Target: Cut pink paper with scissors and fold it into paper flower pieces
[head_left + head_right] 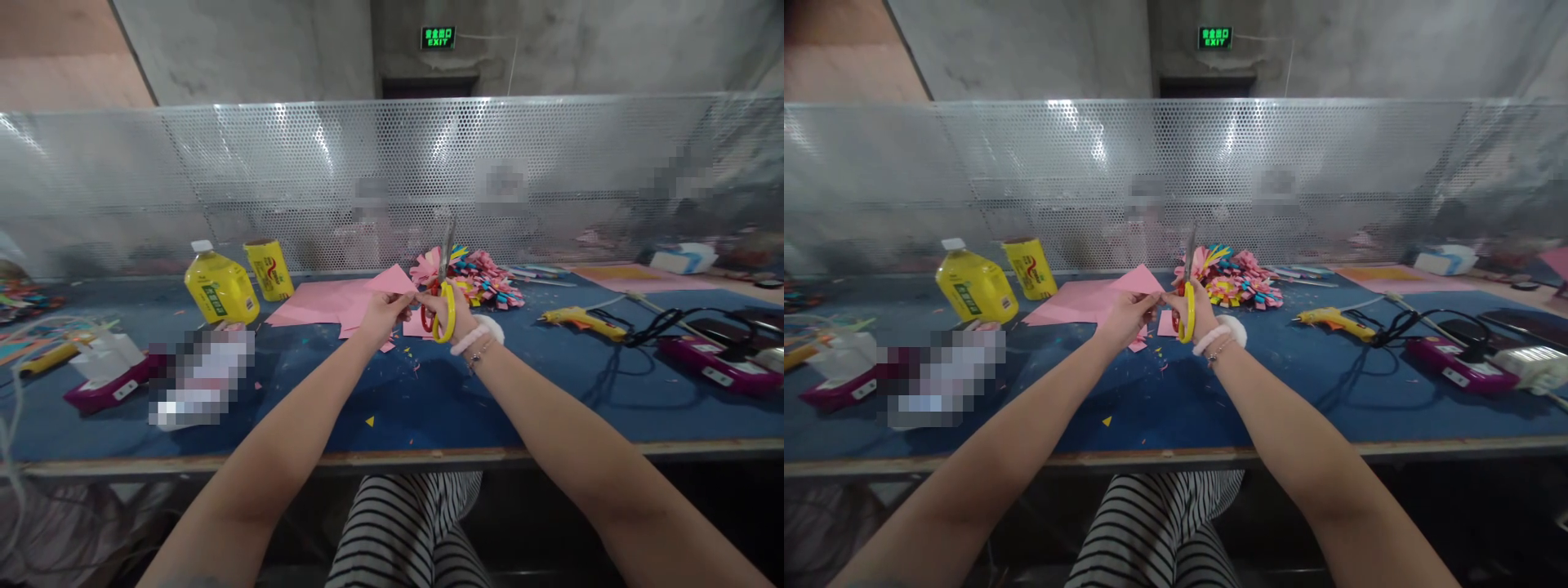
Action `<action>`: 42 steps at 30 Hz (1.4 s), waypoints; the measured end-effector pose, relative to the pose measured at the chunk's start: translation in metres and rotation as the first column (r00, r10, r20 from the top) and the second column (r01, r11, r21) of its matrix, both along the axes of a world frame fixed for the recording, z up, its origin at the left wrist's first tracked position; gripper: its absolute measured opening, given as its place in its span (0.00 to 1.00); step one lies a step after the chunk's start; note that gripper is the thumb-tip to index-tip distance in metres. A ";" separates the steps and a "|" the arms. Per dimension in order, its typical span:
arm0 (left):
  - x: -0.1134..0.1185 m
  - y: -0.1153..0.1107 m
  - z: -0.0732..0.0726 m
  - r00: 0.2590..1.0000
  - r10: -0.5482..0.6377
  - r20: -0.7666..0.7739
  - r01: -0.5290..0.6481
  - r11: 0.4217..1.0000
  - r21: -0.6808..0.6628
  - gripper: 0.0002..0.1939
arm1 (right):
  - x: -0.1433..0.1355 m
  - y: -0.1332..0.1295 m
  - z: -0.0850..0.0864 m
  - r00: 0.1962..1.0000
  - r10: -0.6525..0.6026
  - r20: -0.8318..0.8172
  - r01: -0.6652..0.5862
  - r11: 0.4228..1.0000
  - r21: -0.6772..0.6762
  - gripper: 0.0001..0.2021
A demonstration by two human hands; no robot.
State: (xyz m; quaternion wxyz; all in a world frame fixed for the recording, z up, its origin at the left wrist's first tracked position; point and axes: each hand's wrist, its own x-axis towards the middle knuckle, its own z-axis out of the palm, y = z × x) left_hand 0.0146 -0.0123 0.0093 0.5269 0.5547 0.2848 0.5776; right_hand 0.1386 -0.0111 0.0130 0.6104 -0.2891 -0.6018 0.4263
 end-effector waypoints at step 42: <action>-0.013 0.012 0.013 0.947 0.263 0.188 -0.275 0.961 0.042 0.09 | -0.002 -0.025 -0.002 0.848 0.209 0.486 -0.171 0.978 -0.122 0.19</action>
